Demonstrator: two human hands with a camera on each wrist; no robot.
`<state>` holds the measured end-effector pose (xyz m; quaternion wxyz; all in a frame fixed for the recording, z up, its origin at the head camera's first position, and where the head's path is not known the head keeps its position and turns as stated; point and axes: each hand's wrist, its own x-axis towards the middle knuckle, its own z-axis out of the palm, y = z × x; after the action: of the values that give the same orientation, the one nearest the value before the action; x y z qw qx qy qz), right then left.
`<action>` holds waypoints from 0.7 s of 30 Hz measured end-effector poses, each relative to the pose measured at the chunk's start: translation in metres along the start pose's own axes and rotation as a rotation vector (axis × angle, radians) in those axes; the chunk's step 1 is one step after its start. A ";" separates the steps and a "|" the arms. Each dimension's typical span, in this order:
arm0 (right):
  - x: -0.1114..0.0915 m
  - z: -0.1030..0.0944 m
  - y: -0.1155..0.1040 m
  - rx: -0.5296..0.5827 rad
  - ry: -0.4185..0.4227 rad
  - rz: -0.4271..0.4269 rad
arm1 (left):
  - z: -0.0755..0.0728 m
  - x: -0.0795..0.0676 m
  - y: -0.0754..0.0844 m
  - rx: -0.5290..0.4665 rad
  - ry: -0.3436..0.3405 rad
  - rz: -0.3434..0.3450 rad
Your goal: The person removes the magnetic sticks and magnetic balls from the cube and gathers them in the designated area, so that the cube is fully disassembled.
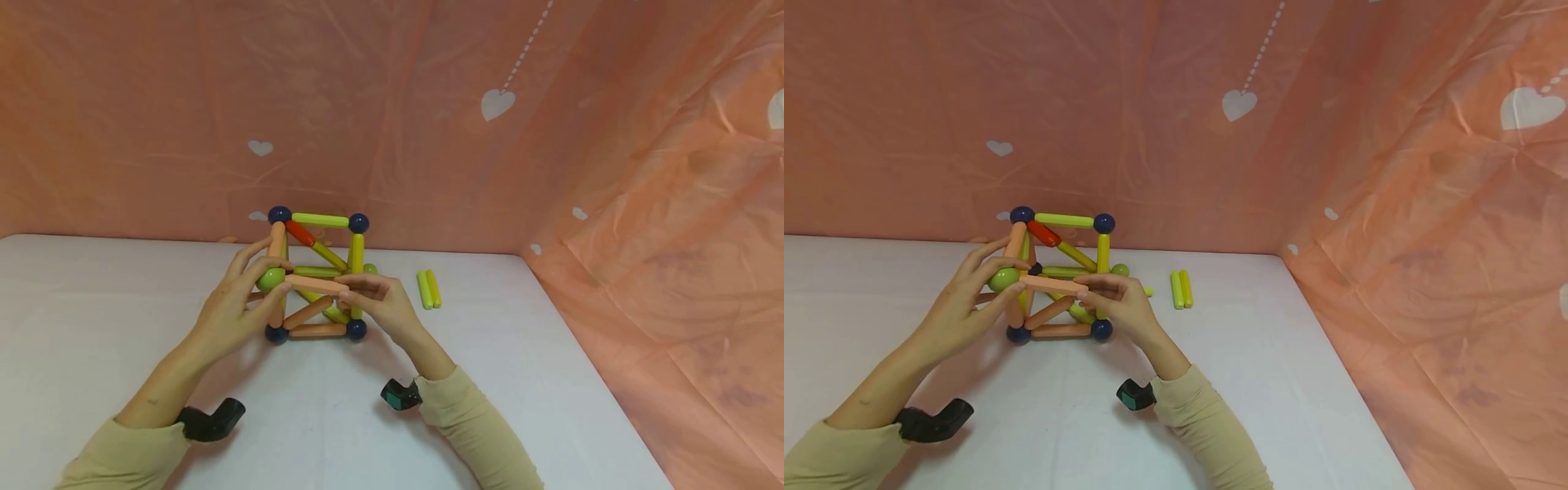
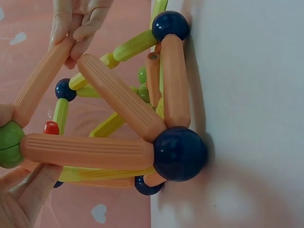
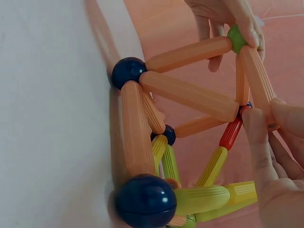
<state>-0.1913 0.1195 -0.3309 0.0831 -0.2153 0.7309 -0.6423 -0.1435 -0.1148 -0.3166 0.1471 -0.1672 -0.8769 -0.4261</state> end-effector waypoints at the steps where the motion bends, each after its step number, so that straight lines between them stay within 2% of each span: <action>1: -0.001 0.000 0.001 -0.001 0.007 -0.005 | 0.000 0.001 0.000 0.003 -0.001 0.003; 7: -0.005 -0.001 0.004 -0.015 0.040 -0.053 | 0.000 0.005 -0.001 0.034 0.001 0.017; 9: -0.007 -0.003 0.004 -0.024 0.069 -0.037 | -0.002 0.006 -0.002 0.016 -0.005 0.014; 14: -0.012 -0.019 0.008 -0.019 0.169 0.046 | -0.008 0.005 -0.007 -0.044 -0.040 0.012; 18: -0.017 -0.033 0.012 -0.006 0.239 0.055 | -0.010 0.003 -0.009 -0.044 -0.056 0.001; 21: -0.019 -0.043 0.017 0.057 0.295 0.029 | -0.011 0.000 -0.010 -0.061 -0.039 0.017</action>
<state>-0.1954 0.1679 -0.3434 -0.0098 -0.1056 0.7198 -0.6861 -0.1464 -0.1290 -0.3172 0.1284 -0.1871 -0.8648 -0.4479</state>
